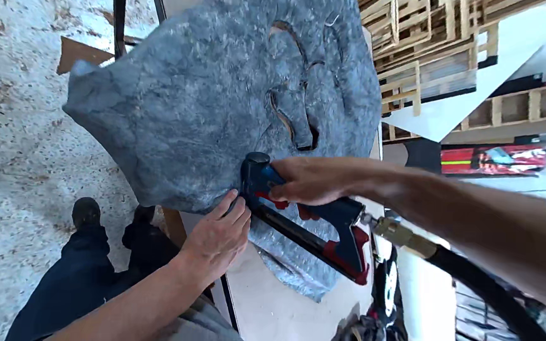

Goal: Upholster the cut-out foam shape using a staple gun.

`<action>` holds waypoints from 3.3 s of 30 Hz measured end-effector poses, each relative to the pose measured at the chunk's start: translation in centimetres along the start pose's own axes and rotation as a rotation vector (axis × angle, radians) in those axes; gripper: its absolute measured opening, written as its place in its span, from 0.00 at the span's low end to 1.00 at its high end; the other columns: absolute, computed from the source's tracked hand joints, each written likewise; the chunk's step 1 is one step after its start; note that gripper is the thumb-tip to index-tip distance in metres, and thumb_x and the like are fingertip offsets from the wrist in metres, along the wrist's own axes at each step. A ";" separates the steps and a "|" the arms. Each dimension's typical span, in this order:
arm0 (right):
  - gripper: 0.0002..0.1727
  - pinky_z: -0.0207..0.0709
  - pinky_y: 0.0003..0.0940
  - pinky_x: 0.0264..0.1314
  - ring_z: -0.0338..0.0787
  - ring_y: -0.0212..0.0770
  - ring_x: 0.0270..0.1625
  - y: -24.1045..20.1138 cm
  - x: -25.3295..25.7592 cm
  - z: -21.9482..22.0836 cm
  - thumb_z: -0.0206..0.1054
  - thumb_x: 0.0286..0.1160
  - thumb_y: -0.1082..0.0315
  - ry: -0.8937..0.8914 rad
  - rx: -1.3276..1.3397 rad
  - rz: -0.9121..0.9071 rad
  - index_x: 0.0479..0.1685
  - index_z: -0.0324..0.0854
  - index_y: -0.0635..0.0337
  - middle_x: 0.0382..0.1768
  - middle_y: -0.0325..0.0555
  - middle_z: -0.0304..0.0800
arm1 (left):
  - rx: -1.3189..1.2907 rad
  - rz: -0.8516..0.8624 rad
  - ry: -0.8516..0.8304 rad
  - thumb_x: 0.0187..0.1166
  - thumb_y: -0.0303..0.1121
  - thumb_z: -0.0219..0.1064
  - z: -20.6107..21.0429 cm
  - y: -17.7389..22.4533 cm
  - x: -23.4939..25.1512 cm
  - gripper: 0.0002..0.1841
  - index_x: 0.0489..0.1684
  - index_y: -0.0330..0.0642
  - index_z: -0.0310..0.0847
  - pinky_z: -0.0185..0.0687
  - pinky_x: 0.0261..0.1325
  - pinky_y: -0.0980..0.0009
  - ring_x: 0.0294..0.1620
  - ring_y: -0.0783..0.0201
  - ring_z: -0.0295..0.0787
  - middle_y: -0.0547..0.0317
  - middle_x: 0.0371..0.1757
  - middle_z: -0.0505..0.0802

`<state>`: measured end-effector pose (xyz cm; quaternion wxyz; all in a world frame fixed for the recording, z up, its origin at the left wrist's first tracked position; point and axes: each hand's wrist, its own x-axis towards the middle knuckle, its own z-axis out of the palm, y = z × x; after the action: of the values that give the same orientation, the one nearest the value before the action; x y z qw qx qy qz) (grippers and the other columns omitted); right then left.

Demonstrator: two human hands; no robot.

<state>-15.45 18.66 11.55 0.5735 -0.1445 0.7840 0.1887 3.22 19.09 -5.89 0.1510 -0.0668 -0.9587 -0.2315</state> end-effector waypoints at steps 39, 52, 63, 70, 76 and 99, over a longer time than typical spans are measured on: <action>0.10 0.85 0.37 0.19 0.88 0.45 0.18 0.2 0.5 -1.2 0.55 0.90 0.66 -0.087 0.278 0.060 0.57 0.72 0.63 0.37 0.57 0.91 | -0.304 0.132 0.294 0.81 0.28 0.62 1.4 -3.2 -1.5 0.12 0.52 0.37 0.92 0.66 0.89 0.52 0.79 0.46 0.80 0.48 0.61 0.93; 0.09 0.84 0.35 0.19 0.87 0.45 0.17 0.6 1.3 -2.0 0.54 0.88 0.68 -0.164 0.313 0.062 0.58 0.73 0.62 0.37 0.58 0.92 | -0.348 0.110 0.332 0.81 0.28 0.65 1.6 -3.4 -1.3 0.10 0.48 0.37 0.93 0.69 0.87 0.53 0.76 0.47 0.82 0.49 0.58 0.93; 0.10 0.83 0.35 0.18 0.86 0.44 0.17 0.9 1.4 -1.6 0.55 0.87 0.68 -0.142 0.384 0.088 0.57 0.72 0.63 0.34 0.58 0.89 | -0.376 0.126 0.361 0.79 0.28 0.66 1.8 -3.6 -1.6 0.09 0.45 0.37 0.93 0.71 0.85 0.51 0.75 0.45 0.83 0.47 0.57 0.94; 0.14 0.83 0.34 0.16 0.89 0.44 0.18 5.3 1.2 -0.3 0.48 0.92 0.62 -0.149 0.768 0.144 0.56 0.75 0.62 0.36 0.57 0.94 | -0.399 0.138 0.361 0.77 0.25 0.67 2.0 -3.7 -1.7 0.09 0.46 0.38 0.93 0.71 0.86 0.51 0.75 0.46 0.83 0.48 0.55 0.93; 0.14 0.83 0.34 0.15 0.89 0.44 0.17 6.8 2.0 -0.3 0.47 0.92 0.62 -0.207 0.859 0.157 0.54 0.75 0.61 0.38 0.58 0.94 | -0.388 0.114 0.348 0.77 0.25 0.67 1.9 -3.5 -1.9 0.09 0.46 0.39 0.93 0.70 0.86 0.52 0.76 0.47 0.82 0.48 0.55 0.93; 0.18 0.86 0.36 0.16 0.90 0.46 0.16 9.9 1.8 2.7 0.47 0.94 0.57 -0.262 1.276 0.180 0.53 0.78 0.59 0.36 0.56 0.95 | -0.327 0.187 0.210 0.80 0.27 0.68 0.7 -4.6 -2.2 0.09 0.52 0.40 0.91 0.76 0.80 0.58 0.71 0.53 0.85 0.53 0.56 0.94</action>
<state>-18.06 28.71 10.37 0.6194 0.3142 0.6746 -0.2501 4.19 15.23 -9.11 0.2583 -0.1548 -0.8770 -0.3744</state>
